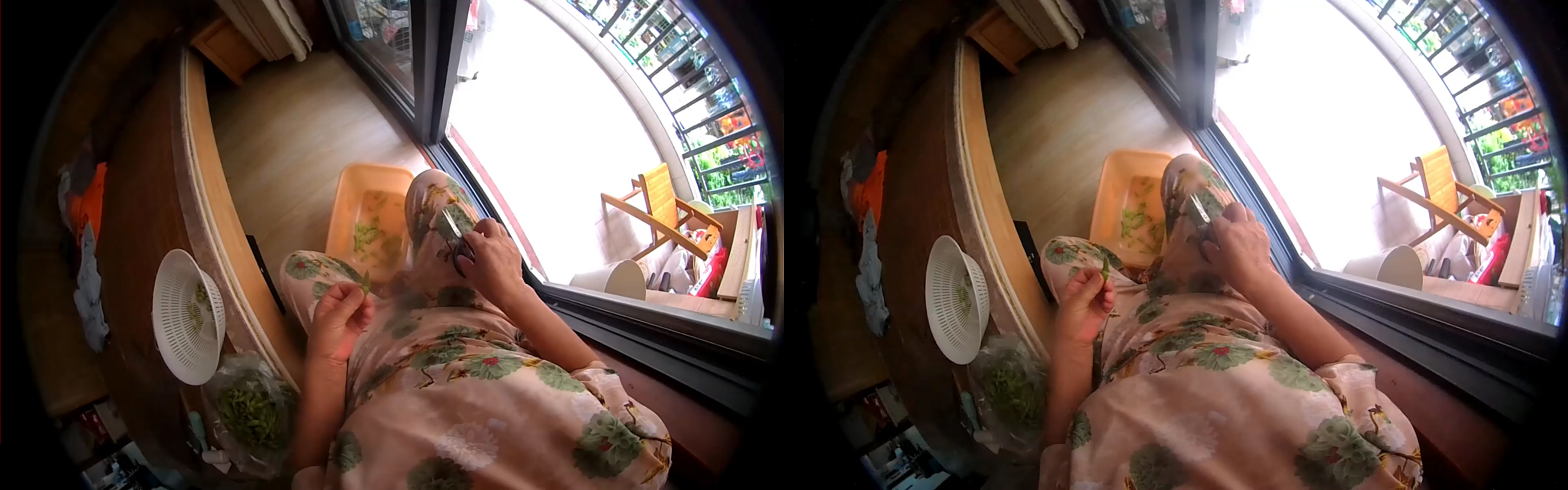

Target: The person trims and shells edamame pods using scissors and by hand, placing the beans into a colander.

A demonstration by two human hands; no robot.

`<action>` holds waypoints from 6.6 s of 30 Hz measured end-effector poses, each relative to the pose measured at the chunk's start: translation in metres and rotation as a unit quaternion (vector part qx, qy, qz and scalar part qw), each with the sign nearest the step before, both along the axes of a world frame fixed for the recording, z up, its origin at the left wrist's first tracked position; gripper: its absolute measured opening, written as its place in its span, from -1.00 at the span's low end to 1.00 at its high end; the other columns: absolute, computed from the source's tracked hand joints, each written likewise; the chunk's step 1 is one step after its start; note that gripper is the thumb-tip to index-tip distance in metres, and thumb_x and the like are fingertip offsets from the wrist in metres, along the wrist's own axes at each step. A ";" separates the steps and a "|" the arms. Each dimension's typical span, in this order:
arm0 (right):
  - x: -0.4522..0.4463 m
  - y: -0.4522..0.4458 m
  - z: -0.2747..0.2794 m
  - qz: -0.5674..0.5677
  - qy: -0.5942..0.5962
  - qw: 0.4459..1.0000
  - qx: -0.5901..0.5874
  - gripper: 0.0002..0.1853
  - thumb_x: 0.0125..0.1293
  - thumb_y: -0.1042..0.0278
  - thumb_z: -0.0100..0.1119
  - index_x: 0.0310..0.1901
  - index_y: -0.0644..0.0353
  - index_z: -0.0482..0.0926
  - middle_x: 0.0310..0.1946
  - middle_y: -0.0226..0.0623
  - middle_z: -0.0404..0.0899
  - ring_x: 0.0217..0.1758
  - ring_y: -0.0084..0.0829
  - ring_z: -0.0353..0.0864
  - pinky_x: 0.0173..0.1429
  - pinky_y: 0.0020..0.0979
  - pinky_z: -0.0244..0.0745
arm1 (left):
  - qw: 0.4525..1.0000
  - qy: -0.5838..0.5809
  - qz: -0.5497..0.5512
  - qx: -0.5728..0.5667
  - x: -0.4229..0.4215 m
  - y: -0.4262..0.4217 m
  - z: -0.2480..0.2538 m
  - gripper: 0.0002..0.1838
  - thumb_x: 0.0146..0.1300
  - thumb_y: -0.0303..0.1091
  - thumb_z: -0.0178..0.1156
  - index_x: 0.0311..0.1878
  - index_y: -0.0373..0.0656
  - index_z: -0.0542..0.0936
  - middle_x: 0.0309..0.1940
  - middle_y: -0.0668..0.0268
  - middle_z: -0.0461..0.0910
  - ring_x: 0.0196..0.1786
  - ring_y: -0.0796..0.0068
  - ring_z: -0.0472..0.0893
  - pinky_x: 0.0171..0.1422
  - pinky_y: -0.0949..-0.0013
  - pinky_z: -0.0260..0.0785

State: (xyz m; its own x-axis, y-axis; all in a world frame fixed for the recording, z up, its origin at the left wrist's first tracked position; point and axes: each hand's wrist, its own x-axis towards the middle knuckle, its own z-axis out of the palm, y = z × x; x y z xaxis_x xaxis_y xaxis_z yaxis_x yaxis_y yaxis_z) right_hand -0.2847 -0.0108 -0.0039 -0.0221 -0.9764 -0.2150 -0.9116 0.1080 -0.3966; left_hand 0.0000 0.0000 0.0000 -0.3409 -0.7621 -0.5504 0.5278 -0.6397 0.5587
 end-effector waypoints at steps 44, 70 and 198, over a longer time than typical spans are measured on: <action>0.083 -0.005 0.036 0.021 -0.686 0.725 0.065 -0.94 0.23 0.55 0.18 -0.28 0.31 0.53 -0.34 -0.39 0.54 -0.24 -0.63 0.52 -0.17 -0.56 0.47 | 0.979 -0.121 0.117 -0.118 -0.043 0.013 0.031 -0.94 0.29 -0.46 0.14 -0.22 -0.22 0.55 -0.39 0.33 0.56 -0.36 0.56 0.52 -0.26 0.56 0.36; 0.083 -0.033 0.025 0.114 -0.621 0.772 0.074 -0.83 0.19 0.49 0.22 -0.18 0.30 0.56 -0.26 -0.29 0.53 -0.22 -0.52 0.56 -0.14 -0.45 0.47 | 0.989 -0.045 0.131 -0.053 -0.036 0.017 0.027 -0.86 0.32 -0.32 0.15 -0.14 -0.15 0.53 -0.29 0.40 0.57 -0.29 0.61 0.53 -0.22 0.53 0.43; 0.085 -0.032 0.024 -0.047 -0.627 0.777 0.032 -0.90 0.26 0.55 0.16 -0.20 0.29 0.51 -0.32 -0.48 0.52 -0.26 -0.71 0.46 -0.14 -0.61 0.42 | 0.828 -0.507 -0.027 -0.239 -0.006 -0.028 -0.008 -0.77 0.22 -0.46 0.19 -0.06 -0.29 0.58 -0.46 0.41 0.58 -0.40 0.72 0.49 -0.27 0.59 0.36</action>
